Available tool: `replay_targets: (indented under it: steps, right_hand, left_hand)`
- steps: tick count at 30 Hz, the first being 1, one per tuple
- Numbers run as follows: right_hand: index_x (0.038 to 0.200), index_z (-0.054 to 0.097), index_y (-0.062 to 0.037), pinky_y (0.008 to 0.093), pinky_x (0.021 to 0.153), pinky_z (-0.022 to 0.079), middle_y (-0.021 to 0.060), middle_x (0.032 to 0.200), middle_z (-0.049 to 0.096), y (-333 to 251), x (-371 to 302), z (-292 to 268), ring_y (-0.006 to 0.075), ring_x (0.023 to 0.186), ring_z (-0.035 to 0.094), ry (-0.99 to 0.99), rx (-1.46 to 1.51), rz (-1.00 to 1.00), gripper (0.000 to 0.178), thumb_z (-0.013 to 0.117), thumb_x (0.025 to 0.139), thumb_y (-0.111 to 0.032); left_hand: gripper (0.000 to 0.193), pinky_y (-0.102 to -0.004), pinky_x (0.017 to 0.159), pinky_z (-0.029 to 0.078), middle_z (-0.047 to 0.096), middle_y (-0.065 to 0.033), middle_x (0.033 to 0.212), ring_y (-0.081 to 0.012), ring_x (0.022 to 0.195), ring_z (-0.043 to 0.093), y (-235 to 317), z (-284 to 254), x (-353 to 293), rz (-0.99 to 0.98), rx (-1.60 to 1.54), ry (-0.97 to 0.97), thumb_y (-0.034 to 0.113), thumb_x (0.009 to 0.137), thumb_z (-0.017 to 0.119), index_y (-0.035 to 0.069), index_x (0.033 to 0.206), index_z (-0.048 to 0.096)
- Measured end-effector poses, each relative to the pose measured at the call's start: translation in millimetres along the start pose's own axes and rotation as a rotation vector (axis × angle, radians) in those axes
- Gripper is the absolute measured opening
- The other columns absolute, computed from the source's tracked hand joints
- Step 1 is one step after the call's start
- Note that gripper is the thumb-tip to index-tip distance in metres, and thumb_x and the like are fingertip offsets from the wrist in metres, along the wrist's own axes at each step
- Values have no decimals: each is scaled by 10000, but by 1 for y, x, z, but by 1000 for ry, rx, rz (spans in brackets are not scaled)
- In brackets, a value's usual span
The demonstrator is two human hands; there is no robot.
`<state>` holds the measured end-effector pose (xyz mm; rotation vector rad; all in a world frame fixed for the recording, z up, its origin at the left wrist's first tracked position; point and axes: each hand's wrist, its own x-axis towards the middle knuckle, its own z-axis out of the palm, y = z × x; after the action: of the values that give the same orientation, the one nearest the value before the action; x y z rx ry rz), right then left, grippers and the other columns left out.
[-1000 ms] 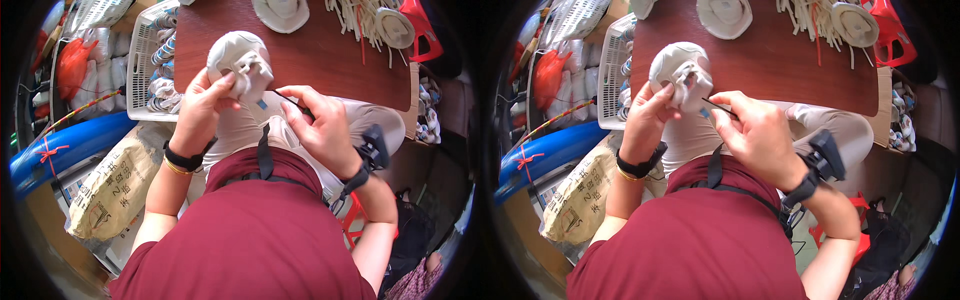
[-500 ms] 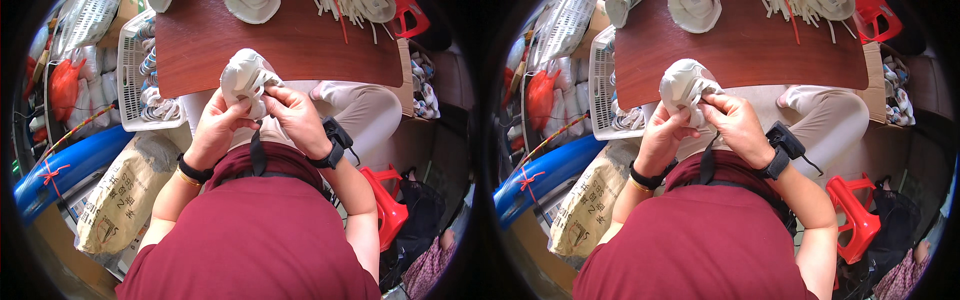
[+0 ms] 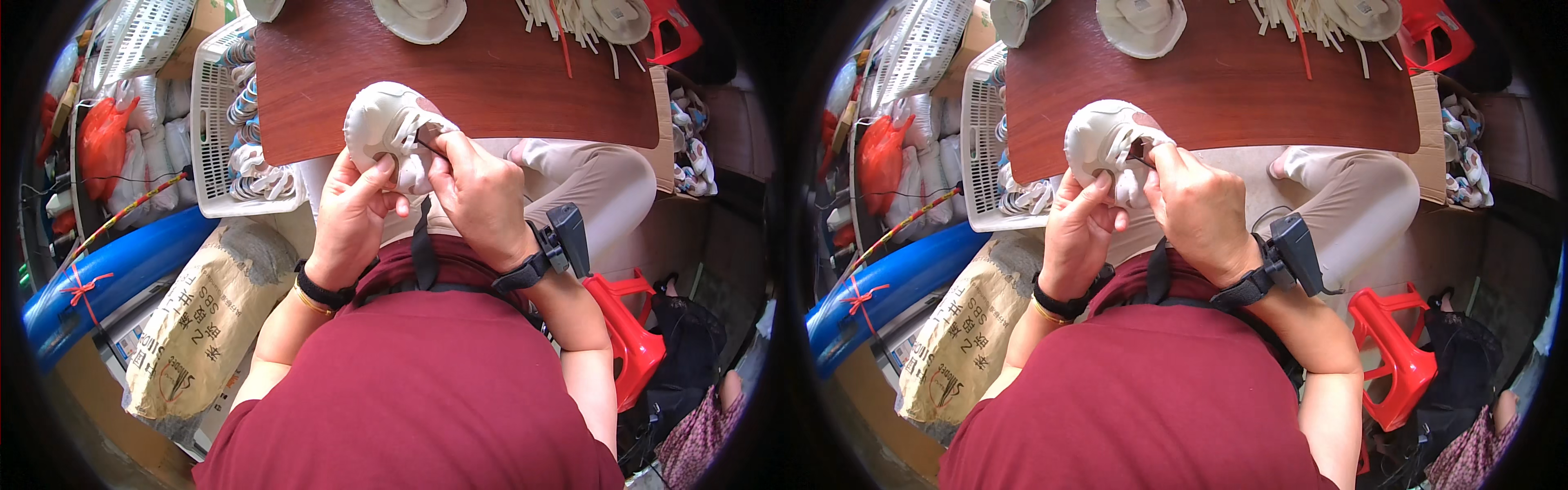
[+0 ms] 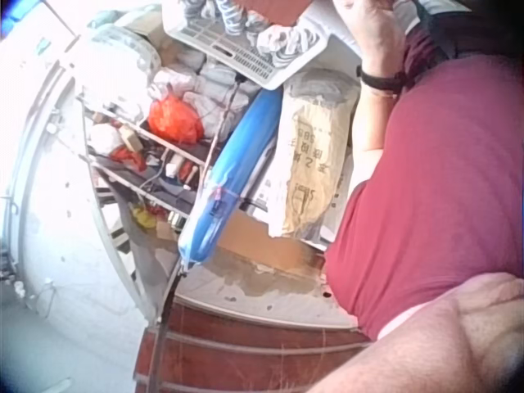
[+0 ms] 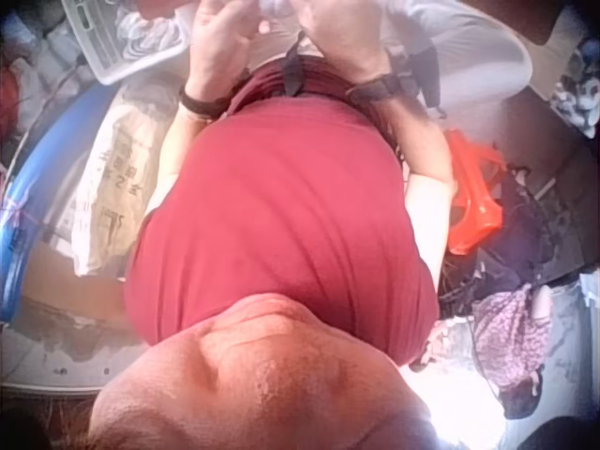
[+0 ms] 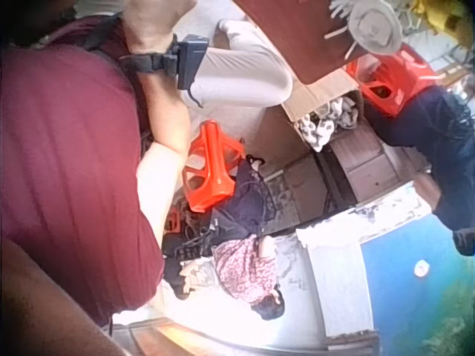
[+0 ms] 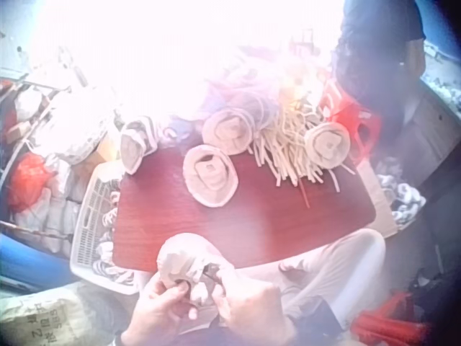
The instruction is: Manually assembling shoe components by threading straps through the shoe upper using a small hook tool.
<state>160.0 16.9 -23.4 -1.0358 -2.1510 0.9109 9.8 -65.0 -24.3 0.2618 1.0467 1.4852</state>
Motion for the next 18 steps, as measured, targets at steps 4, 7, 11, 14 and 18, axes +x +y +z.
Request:
replay_targets:
  steps: [4, 7, 11, 14, 18]
  right_hand:
    - [1035, 675, 2, 385, 625, 523, 171, 847, 694, 9, 1, 2, 307, 719, 685, -23, 302, 64, 190, 633, 873, -87]
    - [1074, 693, 11, 349, 631, 522, 192, 876, 702, 5, 3, 0, 259, 708, 691, -71, 491, 112, 221, 638, 884, -89]
    - [1098, 689, 3, 327, 630, 518, 200, 875, 700, 6, 3, 8, 231, 682, 680, -69, 501, 118, 233, 629, 887, -77]
    - [1072, 692, 4, 321, 636, 519, 196, 860, 701, 10, 1, 13, 235, 676, 673, -55, 662, 234, 216, 636, 882, -81]
    - [1022, 692, 9, 335, 620, 513, 167, 852, 709, -3, 3, -4, 221, 678, 676, -82, 344, 152, 166, 646, 887, -76]
  left_hand:
    - [236, -274, 592, 524, 653, -46, 1037, -124, 851, 636, 4, -5, 2, -33, -51, -28, 117, 979, 563, 66, 1209, 555]
    - [227, -283, 603, 529, 655, -45, 1031, -127, 854, 638, 7, -14, 6, -85, -72, -61, 125, 981, 561, 69, 1201, 558]
    - [224, -287, 622, 530, 660, -50, 1044, -132, 868, 643, 4, -21, 7, -112, -89, -88, 137, 981, 566, 69, 1195, 564]
    - [233, -283, 630, 532, 663, -56, 1050, -137, 871, 645, 7, -6, 6, -117, -38, -83, 148, 980, 575, 67, 1198, 568]
    - [242, -284, 637, 535, 664, -64, 1061, -144, 875, 646, 10, 2, 1, -70, -5, -70, 124, 975, 578, 60, 1208, 569]
